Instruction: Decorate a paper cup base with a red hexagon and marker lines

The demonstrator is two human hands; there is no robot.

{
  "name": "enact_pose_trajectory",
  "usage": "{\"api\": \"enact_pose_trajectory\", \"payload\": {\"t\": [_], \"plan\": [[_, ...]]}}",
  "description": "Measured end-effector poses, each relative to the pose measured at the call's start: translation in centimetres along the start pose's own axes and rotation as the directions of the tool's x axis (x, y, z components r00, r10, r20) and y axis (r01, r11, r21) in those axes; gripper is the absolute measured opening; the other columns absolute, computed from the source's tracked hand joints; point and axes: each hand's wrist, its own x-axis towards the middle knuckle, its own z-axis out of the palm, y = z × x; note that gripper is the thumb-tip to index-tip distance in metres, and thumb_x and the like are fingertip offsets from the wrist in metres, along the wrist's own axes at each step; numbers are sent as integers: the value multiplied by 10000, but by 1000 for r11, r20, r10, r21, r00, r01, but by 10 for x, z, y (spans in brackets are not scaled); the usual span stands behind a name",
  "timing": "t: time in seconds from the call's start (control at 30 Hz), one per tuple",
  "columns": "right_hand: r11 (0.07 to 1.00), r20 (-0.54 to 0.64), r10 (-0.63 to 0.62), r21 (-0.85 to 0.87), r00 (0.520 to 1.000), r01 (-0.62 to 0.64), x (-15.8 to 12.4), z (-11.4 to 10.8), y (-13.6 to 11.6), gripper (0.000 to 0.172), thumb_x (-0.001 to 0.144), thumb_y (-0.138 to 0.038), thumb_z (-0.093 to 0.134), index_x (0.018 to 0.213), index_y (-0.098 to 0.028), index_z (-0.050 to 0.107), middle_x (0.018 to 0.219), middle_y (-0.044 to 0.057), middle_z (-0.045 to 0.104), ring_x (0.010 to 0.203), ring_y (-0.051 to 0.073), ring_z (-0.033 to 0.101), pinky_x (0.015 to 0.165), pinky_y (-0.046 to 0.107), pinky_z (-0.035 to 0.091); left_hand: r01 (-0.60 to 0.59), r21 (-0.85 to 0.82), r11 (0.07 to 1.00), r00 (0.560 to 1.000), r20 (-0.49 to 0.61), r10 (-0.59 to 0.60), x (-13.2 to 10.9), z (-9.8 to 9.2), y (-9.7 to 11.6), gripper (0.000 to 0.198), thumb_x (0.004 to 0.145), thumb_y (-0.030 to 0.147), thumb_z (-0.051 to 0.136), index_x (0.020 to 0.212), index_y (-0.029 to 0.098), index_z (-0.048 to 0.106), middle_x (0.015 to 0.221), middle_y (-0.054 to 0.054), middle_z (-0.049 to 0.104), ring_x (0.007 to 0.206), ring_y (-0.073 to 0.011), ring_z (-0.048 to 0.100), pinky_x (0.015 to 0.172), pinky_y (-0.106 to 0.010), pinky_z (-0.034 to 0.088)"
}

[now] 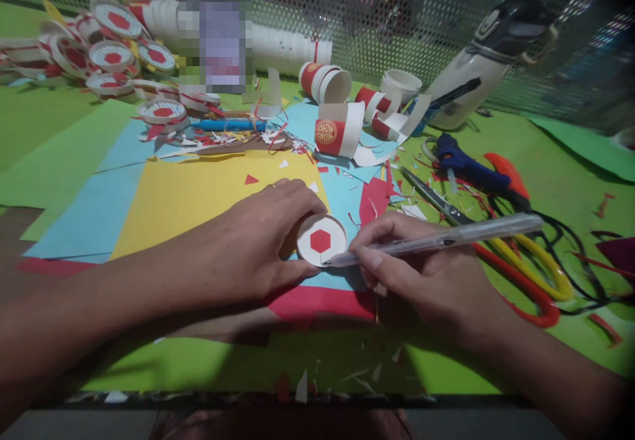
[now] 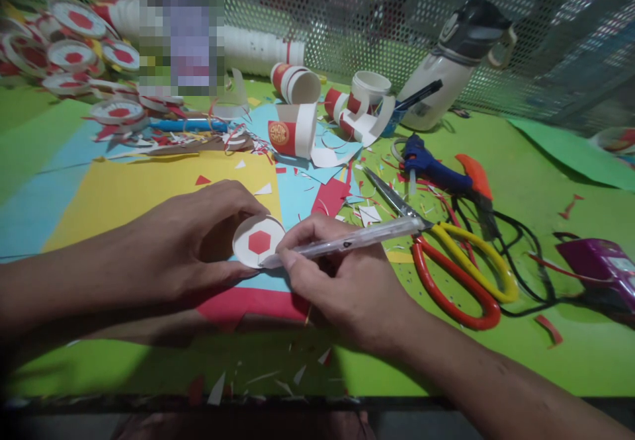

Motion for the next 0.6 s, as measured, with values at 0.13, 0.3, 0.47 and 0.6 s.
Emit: {"api": "enact_pose_trajectory", "payload": {"t": [0.13,0.3,0.47,0.6], "plan": [[1000,1,-18,-11,1000,18,0,0,1,77,806,-231,588,744,-189,610,500,-31,565,396,93,509,355,185,408,-5,-4,1000,1000,-6,5,0,1,0,248,770,314,642,972,203,550,906,-24,600,815,-193,546,706,-312,412],[1000,28,9,25,1000,-10,1,-1,0,69,816,-216,580,760,-183,602,506,-42,556,390,79,500,357,173,402,-4,-7,1000,1000,3,4,0,0,1,244,773,299,638,977,200,546,905,-25,594,813,-195,544,711,-319,412],[998,-17,-14,62,1000,15,1,-1,0,66,835,-211,577,781,-183,604,565,-41,571,437,74,527,388,166,413,2,13,1000,1000,7,-2,-1,0,2,254,767,285,646,983,198,543,924,-30,587,841,-203,535,726,-323,410],[998,-17,-9,65,1000,10,2,0,-1,65,837,-206,573,787,-176,600,559,-44,568,428,73,529,385,163,418,-10,10,1000,1000,-1,10,-1,0,1,248,790,325,627,981,192,542,914,-31,584,825,-196,528,718,-318,407]]}}
